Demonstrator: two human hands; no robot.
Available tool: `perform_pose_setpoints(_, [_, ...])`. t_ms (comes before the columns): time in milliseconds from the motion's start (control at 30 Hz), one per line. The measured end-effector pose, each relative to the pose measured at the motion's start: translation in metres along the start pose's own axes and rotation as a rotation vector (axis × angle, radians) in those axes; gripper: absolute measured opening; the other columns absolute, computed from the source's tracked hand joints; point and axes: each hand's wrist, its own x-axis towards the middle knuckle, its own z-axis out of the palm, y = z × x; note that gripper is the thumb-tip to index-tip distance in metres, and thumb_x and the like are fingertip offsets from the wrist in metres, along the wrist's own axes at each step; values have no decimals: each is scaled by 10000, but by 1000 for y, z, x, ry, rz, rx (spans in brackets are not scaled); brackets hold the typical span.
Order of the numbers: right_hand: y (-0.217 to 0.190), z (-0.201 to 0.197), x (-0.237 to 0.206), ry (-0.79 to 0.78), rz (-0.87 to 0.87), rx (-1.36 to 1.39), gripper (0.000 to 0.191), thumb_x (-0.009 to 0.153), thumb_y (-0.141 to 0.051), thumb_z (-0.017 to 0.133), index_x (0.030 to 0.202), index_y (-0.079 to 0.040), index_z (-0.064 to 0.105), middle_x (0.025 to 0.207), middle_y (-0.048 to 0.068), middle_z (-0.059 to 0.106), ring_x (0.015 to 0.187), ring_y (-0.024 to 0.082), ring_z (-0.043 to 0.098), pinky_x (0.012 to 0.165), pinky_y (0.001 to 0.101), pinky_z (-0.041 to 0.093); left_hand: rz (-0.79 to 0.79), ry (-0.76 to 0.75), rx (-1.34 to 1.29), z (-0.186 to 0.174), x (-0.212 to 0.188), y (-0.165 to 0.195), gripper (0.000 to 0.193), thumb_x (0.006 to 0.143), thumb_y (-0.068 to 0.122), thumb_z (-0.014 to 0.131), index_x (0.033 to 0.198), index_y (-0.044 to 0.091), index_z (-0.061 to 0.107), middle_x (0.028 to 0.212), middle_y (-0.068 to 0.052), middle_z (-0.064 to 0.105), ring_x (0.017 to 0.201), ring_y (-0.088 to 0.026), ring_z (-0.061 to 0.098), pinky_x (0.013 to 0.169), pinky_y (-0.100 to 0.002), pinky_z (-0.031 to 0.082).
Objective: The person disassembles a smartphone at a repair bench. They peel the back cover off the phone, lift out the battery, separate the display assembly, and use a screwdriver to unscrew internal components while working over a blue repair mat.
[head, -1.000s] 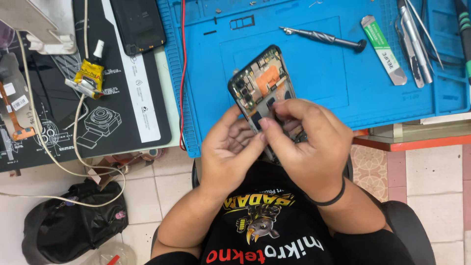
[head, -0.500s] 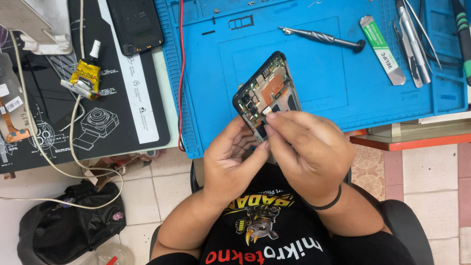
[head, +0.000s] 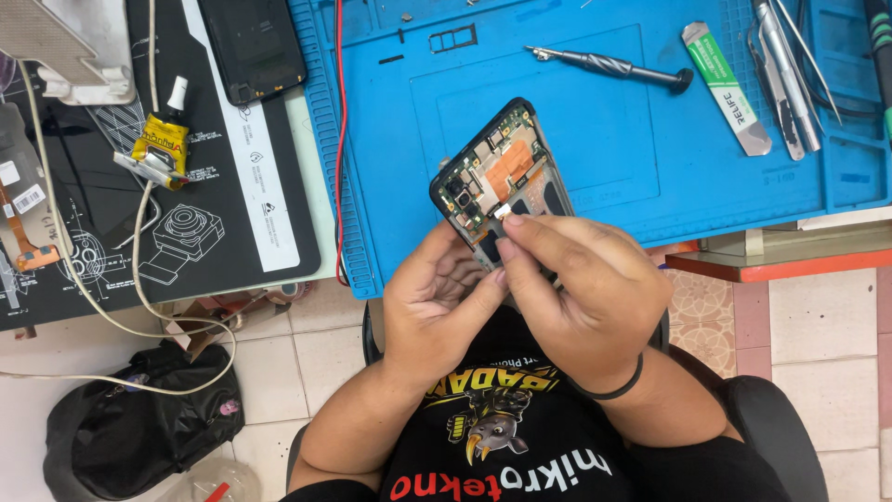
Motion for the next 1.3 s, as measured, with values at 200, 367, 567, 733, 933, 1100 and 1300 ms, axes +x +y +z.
perform_pose_setpoints(200, [2, 0, 3, -29, -28, 50, 236, 895, 6, 837, 1111, -41, 756, 1026, 95, 754, 944, 215, 754, 812, 278, 586, 21, -7, 29, -1, -1, -2, 533, 1009, -130, 638, 1504, -67, 451, 1374, -156, 643, 1240, -190, 657, 1040, -310, 564])
perform_pose_setpoints(367, [0, 0, 4, -34, -15, 39, 219, 900, -1, 830, 1103, -37, 755, 1037, 104, 759, 950, 218, 759, 809, 279, 588, 33, -21, 53, 0, -3, -2, 561, 1015, -123, 643, 1530, -58, 430, 1368, -148, 640, 1247, -190, 659, 1062, -316, 565])
perform_pose_setpoints(567, [0, 1, 3, -21, -24, 38, 217, 905, 8, 823, 1107, -27, 752, 1042, 114, 757, 955, 231, 759, 801, 284, 587, 55, -23, 110, 2, -3, -2, 568, 1007, -122, 651, 1527, -61, 431, 1371, -140, 639, 1255, -194, 658, 1086, -323, 554])
perform_pose_setpoints(733, [1, 0, 1, -13, -12, 57, 215, 909, 12, 822, 1107, -29, 748, 1049, 116, 756, 948, 228, 760, 784, 276, 589, 114, -27, 159, 5, -3, -2, 545, 1019, -124, 652, 1523, -65, 452, 1382, -133, 644, 1273, -190, 657, 1113, -326, 544])
perform_pose_setpoints(933, [1, 2, -1, -10, -72, -5, 259, 897, 15, 830, 1139, -28, 750, 1059, 111, 749, 941, 236, 751, 771, 287, 580, 125, -19, 208, 5, -5, 1, 545, 1022, -122, 650, 1527, -69, 452, 1369, -116, 649, 1209, -153, 658, 1070, -298, 552])
perform_pose_setpoints(1100, [0, 5, -1, -6, -88, -25, 271, 909, 20, 821, 1165, -22, 744, 1093, 109, 746, 954, 234, 753, 780, 287, 582, 117, 11, 239, 8, -6, 1, 555, 1023, -120, 645, 1537, -65, 444, 1278, -89, 673, 1159, -132, 671, 977, -264, 569])
perform_pose_setpoints(1300, [-1, 4, 0, -39, -47, -19, 252, 918, 11, 816, 1157, -23, 744, 1107, 104, 753, 961, 219, 758, 786, 280, 571, 140, 18, 290, 9, -6, 3, 569, 1028, -118, 647, 1553, -65, 434, 1226, -78, 687, 1117, -120, 679, 948, -256, 580])
